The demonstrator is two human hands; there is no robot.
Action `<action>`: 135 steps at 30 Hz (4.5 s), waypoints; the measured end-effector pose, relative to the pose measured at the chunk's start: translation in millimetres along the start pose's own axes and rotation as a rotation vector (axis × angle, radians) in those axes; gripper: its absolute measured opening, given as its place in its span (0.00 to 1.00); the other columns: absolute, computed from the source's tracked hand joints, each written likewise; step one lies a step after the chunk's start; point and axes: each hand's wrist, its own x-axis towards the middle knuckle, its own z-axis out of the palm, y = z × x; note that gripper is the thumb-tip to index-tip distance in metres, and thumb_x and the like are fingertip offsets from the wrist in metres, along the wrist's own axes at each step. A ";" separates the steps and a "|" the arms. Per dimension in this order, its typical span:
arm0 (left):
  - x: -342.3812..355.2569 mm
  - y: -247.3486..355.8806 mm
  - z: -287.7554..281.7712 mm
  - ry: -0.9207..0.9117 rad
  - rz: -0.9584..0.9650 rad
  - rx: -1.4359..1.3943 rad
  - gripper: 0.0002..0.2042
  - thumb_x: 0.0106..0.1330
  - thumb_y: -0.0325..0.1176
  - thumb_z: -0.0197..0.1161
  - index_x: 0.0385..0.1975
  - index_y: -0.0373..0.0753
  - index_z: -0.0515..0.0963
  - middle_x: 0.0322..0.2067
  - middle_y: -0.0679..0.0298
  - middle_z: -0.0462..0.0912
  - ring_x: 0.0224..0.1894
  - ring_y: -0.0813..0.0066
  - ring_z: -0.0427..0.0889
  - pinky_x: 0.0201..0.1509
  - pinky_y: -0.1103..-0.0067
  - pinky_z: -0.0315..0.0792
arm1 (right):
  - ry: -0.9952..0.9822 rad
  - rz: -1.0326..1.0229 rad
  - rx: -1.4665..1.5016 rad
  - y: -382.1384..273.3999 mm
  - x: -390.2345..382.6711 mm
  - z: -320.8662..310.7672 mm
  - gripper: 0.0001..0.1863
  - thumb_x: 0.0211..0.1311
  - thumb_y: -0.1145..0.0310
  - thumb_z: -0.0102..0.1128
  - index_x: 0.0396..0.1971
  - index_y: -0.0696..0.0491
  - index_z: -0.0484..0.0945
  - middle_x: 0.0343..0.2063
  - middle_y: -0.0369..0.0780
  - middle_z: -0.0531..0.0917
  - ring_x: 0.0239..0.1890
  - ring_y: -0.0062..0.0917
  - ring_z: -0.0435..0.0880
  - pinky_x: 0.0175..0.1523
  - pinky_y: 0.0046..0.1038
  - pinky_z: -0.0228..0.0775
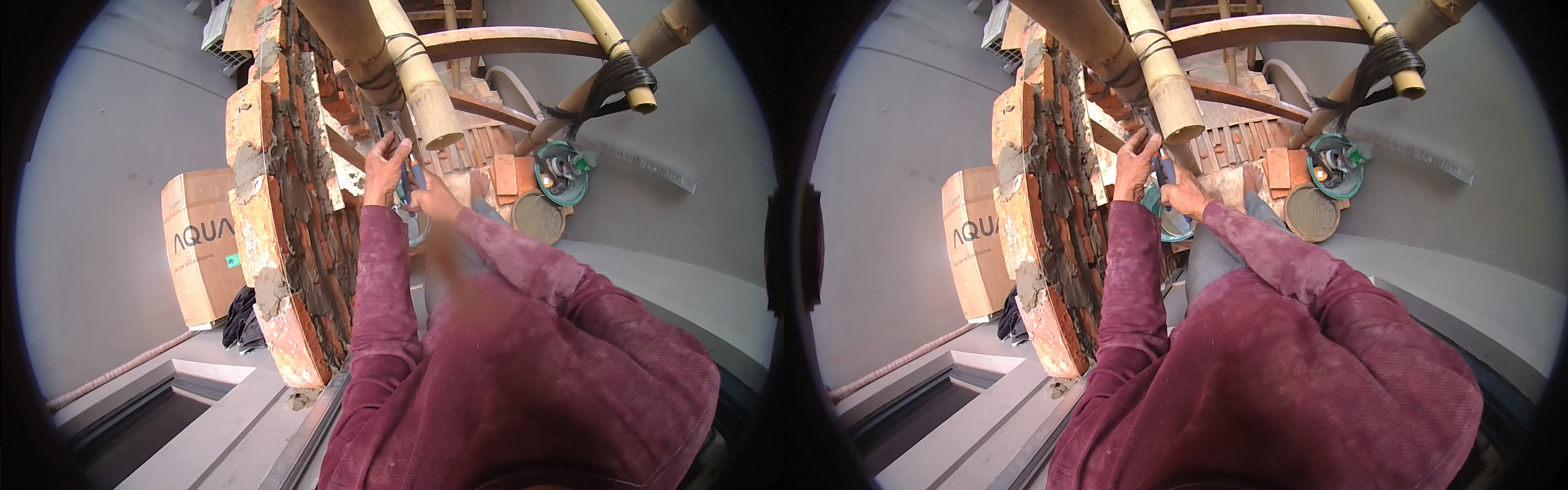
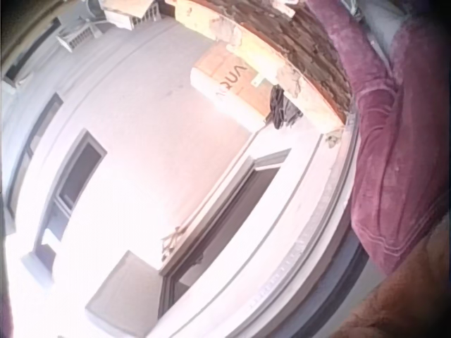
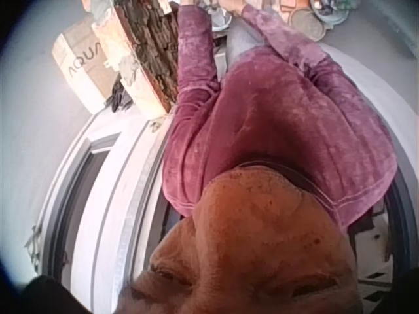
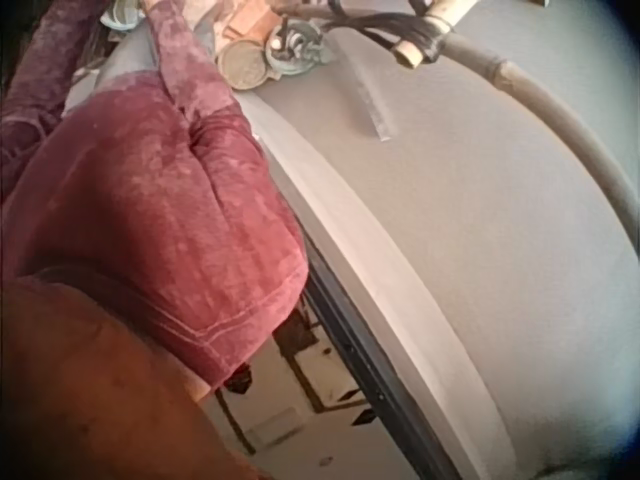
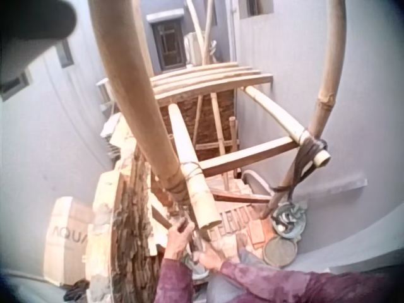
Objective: The person secures bamboo poles together by wrapping metal wire around the joints and twisting it with pliers.
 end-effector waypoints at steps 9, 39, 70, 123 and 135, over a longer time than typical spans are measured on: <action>11.0 2.8 -27.6 -0.041 0.040 0.181 0.31 0.56 0.36 0.71 0.57 0.26 0.69 0.46 0.53 0.80 0.45 0.73 0.79 0.49 0.79 0.73 | -0.175 -0.032 0.405 -1.5 3.5 16.5 0.51 0.42 0.84 0.45 0.70 0.50 0.37 0.65 0.45 0.58 0.66 0.34 0.61 0.61 0.34 0.69; 11.4 24.3 -46.2 -0.447 -0.337 -0.220 0.32 0.63 0.47 0.62 0.58 0.28 0.64 0.52 0.48 0.75 0.54 0.61 0.75 0.59 0.69 0.70 | -0.163 0.137 0.583 -8.5 8.3 41.1 0.05 0.66 0.69 0.54 0.36 0.54 0.72 0.26 0.34 0.74 0.26 0.19 0.75 0.32 0.27 0.72; 29.9 49.1 -40.5 -0.627 -0.584 -0.186 0.17 0.69 0.46 0.55 0.40 0.35 0.71 0.30 0.58 0.78 0.35 0.64 0.80 0.41 0.73 0.75 | -0.767 0.203 1.267 11.0 22.8 52.8 0.13 0.60 0.57 0.62 0.37 0.51 0.76 0.25 0.32 0.74 0.29 0.24 0.74 0.43 0.35 0.69; 25.3 34.6 -16.8 -0.521 -0.625 -0.410 0.16 0.74 0.45 0.45 0.26 0.42 0.64 0.16 0.73 0.58 0.20 0.76 0.65 0.40 0.70 0.76 | -0.658 0.277 1.069 -21.3 5.7 24.6 0.11 0.54 0.67 0.57 0.38 0.52 0.73 0.26 0.35 0.76 0.29 0.25 0.77 0.42 0.34 0.72; 35.3 -1.0 11.8 -0.051 -0.499 -0.055 0.16 0.72 0.40 0.47 0.28 0.32 0.66 0.16 0.63 0.65 0.13 0.69 0.67 0.18 0.69 0.71 | 0.317 0.043 -0.417 13.8 0.9 31.1 0.30 0.46 0.66 0.59 0.50 0.64 0.65 0.44 0.50 0.77 0.46 0.37 0.77 0.51 0.29 0.68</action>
